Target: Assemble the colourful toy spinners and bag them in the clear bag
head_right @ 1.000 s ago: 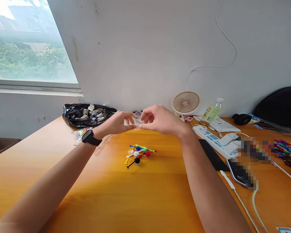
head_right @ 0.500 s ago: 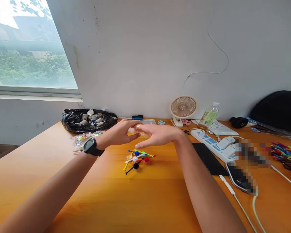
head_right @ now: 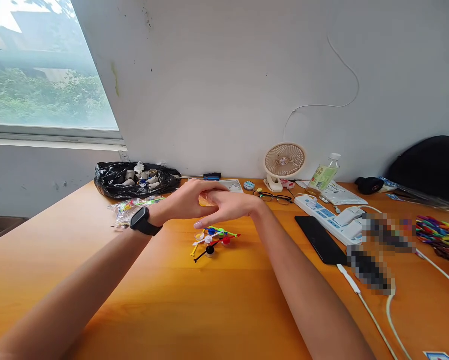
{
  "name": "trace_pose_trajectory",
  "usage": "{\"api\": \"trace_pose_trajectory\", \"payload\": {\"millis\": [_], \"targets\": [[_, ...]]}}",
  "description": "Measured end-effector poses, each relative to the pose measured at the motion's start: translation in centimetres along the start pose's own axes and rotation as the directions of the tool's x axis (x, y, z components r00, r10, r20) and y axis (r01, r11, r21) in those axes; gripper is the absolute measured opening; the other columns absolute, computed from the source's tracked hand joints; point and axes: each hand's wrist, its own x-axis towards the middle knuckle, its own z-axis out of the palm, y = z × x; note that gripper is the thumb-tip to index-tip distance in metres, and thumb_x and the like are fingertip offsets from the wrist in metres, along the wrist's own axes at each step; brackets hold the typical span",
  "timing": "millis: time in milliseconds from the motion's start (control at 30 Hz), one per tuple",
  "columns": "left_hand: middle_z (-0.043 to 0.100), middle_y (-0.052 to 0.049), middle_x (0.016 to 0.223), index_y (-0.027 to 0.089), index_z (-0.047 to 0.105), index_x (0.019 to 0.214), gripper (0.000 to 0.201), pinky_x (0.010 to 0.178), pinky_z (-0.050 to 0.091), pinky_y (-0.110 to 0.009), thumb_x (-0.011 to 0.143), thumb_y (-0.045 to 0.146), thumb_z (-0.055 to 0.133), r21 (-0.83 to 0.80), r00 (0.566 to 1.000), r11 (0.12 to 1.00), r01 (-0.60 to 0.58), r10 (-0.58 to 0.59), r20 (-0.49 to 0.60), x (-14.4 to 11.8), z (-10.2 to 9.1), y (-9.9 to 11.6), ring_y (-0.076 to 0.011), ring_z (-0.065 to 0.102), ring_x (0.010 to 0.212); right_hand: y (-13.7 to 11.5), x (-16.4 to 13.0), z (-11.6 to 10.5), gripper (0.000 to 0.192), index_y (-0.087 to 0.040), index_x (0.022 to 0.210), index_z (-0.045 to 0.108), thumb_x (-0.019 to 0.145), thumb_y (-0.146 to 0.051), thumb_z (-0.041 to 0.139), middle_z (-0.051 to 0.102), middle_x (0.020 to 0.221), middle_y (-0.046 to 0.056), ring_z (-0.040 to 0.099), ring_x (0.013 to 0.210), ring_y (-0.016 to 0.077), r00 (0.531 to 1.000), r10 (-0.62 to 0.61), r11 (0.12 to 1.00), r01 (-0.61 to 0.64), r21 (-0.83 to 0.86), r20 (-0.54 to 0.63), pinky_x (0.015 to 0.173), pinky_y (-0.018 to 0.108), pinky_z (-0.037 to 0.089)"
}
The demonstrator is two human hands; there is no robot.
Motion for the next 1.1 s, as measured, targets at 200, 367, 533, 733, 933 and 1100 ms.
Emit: {"api": "trace_pose_trajectory", "payload": {"millis": [200,367,533,733,933,1100], "targets": [[0.080,-0.007,0.106,0.022,0.073,0.123,0.044,0.075,0.050,-0.032,0.079,0.020,0.070,0.054,0.999,0.998,-0.022,0.021,0.032,0.2,0.5,0.3,-0.0241,0.074,0.087,0.3,-0.2,0.0,0.090,-0.018,0.155,0.053,0.081,-0.061,0.082,0.058,0.154,0.013,0.043,0.151,0.0359,0.995,0.028,1.000,-0.028,-0.009,0.094,0.126,0.046,0.037],[0.074,-0.011,0.129,0.023,0.066,0.139,0.060,0.091,0.055,-0.035,0.082,0.036,0.080,-0.174,0.987,0.984,0.039,-0.010,0.162,-0.1,-1.9,0.6,-0.0286,0.072,0.111,0.2,-0.6,-0.5,0.104,-0.024,0.162,0.042,0.075,-0.055,0.089,0.042,0.167,0.010,0.027,0.159,0.0336,0.991,-0.019,0.999,0.013,0.047,0.131,0.131,0.042,0.024],[0.064,-0.014,0.146,0.023,0.055,0.152,0.065,0.113,0.046,-0.043,0.103,0.064,0.050,-0.533,0.952,0.809,0.247,-0.100,0.290,-1.4,-5.7,-0.9,-0.0309,0.059,0.136,-0.3,-1.2,-0.6,0.114,-0.028,0.170,0.019,0.081,-0.051,0.087,0.036,0.170,0.011,0.029,0.159,0.0290,0.921,-0.102,0.955,-0.016,0.298,0.377,0.129,0.038,0.027],[0.044,-0.008,0.166,0.027,0.045,0.160,0.069,0.125,0.032,-0.043,0.104,0.068,0.044,-0.458,0.799,0.762,0.458,-0.127,0.587,-2.0,-5.2,-2.3,-0.0307,0.039,0.153,0.5,-0.7,-0.2,0.130,-0.027,0.171,0.002,0.077,-0.048,0.091,0.013,0.177,0.011,0.010,0.163,0.0275,0.896,-0.214,0.926,0.060,0.372,0.388,0.130,0.035,0.019],[0.050,-0.006,0.163,0.029,0.043,0.161,0.079,0.125,0.030,-0.041,0.099,0.076,0.043,-0.510,0.732,0.724,0.463,0.012,0.681,-1.5,-4.4,-1.6,-0.0314,0.035,0.155,1.5,-0.4,-0.3,0.132,-0.021,0.171,0.008,0.073,-0.052,0.092,0.011,0.177,0.014,0.011,0.163,0.0292,0.884,-0.304,0.903,0.148,0.404,0.355,0.130,0.036,0.017],[0.055,-0.008,0.158,0.028,0.039,0.163,0.083,0.119,0.038,-0.041,0.097,0.079,0.042,-0.506,0.708,0.700,0.505,0.000,0.706,-1.7,-4.8,-1.5,-0.0332,0.043,0.150,1.2,0.1,0.1,0.142,-0.022,0.171,0.010,0.063,-0.050,0.098,0.015,0.176,0.014,0.017,0.162,0.0303,0.888,-0.256,0.933,0.124,0.339,0.381,0.129,0.035,0.019]]}}
